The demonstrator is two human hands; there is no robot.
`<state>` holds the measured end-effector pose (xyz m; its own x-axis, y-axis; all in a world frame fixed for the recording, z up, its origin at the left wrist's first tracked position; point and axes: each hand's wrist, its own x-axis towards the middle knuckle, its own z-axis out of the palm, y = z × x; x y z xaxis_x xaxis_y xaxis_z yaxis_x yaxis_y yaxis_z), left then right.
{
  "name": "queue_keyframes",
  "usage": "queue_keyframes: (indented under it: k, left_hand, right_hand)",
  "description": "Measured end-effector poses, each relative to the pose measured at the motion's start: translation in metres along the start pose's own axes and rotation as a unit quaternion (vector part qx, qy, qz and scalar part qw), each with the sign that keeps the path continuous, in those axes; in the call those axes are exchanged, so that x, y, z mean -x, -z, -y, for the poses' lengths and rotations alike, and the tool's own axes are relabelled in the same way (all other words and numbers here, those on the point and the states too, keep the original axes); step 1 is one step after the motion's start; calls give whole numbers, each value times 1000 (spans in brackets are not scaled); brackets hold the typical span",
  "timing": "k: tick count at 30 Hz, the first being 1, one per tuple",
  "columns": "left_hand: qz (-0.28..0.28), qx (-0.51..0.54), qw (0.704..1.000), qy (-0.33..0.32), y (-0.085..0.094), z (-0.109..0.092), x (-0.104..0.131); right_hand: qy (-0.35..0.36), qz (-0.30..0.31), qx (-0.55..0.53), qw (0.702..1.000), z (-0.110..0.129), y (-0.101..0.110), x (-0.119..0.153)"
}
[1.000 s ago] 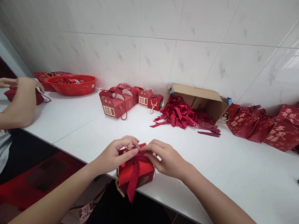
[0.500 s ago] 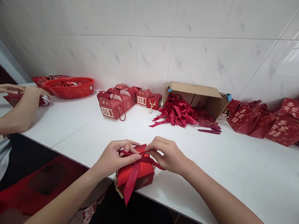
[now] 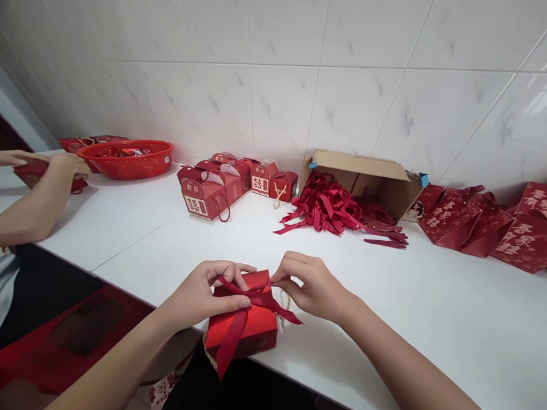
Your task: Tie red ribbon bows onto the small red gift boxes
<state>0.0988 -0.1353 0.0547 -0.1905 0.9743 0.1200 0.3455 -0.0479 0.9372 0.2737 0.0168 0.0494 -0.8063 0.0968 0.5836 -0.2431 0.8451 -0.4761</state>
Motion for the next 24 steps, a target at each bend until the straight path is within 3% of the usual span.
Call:
queue_keyframes:
  k: [6,13,24]
  left_hand:
    - [15,20,999,-29,3,-3,4]
    - [-35,17,999,-6,-11,-1,6]
    - [-23,-18,1000,7,-13,0,6]
  right_hand:
    - [-18,15,-34,999,5,2,-1]
    - [-34,18,-67,997,7,2,-6]
    - [-20,-6,-42,999,2,5,-6]
